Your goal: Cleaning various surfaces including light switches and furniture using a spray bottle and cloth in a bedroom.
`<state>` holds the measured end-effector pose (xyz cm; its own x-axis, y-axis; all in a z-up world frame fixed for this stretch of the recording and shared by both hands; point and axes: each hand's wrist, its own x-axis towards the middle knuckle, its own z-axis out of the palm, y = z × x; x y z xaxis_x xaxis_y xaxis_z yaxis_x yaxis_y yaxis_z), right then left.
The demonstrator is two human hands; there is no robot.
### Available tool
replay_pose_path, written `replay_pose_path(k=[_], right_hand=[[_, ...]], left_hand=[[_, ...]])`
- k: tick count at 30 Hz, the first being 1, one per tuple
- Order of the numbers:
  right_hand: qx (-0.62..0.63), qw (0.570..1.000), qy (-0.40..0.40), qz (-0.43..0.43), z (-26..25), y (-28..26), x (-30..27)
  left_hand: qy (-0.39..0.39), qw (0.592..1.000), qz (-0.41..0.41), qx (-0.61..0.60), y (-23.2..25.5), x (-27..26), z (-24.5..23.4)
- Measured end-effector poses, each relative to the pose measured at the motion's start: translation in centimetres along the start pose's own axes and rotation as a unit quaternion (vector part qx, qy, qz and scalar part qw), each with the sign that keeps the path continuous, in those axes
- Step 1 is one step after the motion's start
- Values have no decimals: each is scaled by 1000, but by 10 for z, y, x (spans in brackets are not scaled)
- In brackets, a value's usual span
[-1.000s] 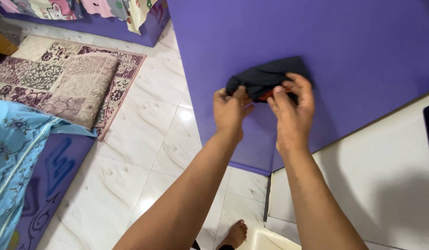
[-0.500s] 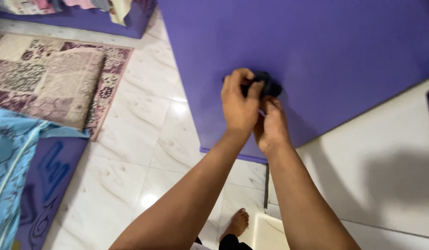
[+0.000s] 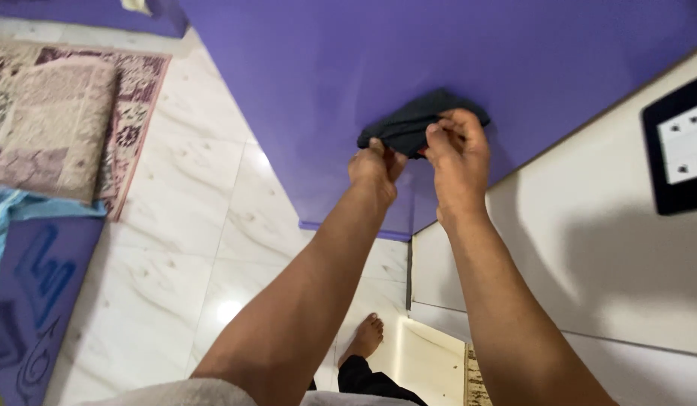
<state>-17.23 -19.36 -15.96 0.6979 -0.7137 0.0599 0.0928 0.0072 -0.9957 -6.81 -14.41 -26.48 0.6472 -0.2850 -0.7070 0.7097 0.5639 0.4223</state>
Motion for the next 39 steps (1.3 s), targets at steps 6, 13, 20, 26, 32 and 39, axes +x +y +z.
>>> replay_pose_path(k=[6,13,20,26,32,39], right_hand=[[-7,971,-93,218,61,15,-13],[78,989,-77,97,140,-36,-27],[41,995,89,-15,141,-16,-13],[87,977,189,44,78,17,-4],[-9,981,163,-104,23,15,1],[111,964,162,178,-4,56,8]], left_hand=[[50,988,140,33,99,-11,-54],[-12,850,499,166,177,-92,-49],[-94,795,560,215,146,-111,-29],[-50,816,477,323,74,-79,-23],[-61,933,250,252,14,-71,1],[-34,980,83,177,-18,-27,-9]])
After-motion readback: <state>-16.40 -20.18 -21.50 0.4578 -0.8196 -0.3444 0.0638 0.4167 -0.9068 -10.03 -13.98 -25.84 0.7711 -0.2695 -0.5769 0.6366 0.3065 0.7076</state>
